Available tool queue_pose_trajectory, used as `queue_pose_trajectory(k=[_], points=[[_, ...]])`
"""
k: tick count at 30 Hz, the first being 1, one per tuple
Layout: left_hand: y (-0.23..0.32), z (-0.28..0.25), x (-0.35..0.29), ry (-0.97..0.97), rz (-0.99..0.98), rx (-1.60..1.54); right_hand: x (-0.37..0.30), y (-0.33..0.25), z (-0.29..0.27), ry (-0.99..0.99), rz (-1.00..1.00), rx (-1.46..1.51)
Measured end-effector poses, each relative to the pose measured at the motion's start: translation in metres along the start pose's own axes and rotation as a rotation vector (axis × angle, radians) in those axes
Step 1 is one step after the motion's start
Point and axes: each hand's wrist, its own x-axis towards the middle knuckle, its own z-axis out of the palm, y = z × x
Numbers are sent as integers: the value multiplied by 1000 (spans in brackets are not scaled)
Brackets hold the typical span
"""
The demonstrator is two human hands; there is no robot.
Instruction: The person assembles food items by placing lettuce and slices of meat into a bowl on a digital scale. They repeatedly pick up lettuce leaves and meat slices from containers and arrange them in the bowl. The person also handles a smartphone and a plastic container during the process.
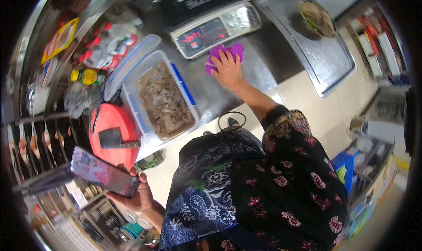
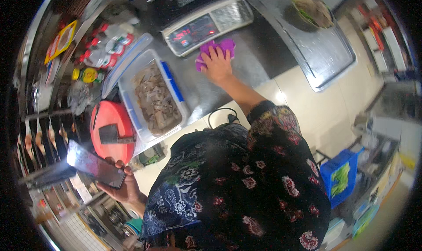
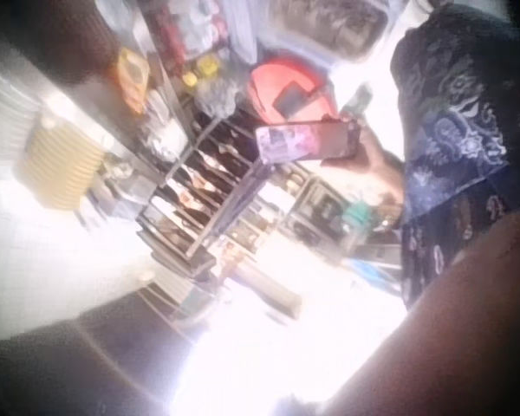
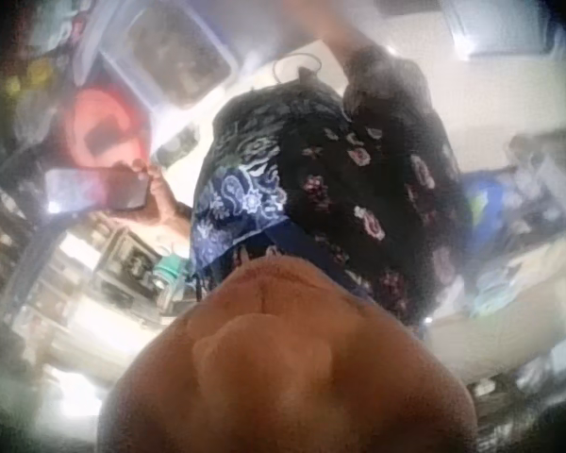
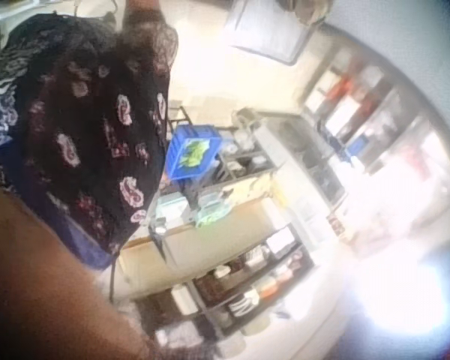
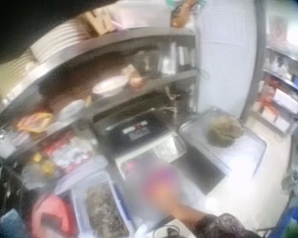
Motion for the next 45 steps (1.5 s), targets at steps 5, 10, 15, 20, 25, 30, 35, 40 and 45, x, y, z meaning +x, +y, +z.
queue_pose_trajectory(k=[5, 10, 15, 20, 25, 30, 35, 40, 45], points=[[0, 7, 5, 5, 20, -14, -15, 11, -22, -144, -272, 59], [3, 0, -8, 47, 125, -24, 18, 16, -49, -312, -122, 100], [7, -7, -20, 96, 165, -6, 83, -57, -64, -116, -384, 298], [23, -13, -33, 111, 219, 40, 145, -158, -34, 1, -634, 303], [35, -18, -48, 141, 266, 25, 175, -228, -1, -86, -730, 143], [44, -36, -71, 179, 369, -43, 187, -250, 27, -120, -860, 57], [56, -45, -80, 191, 384, 12, 179, -266, 8, 43, -964, 180], [64, -61, -75, 171, 388, 11, 160, -286, -82, 140, -1080, 288], [71, -68, -71, 140, 361, -66, 141, -289, -179, 102, -779, 724]])
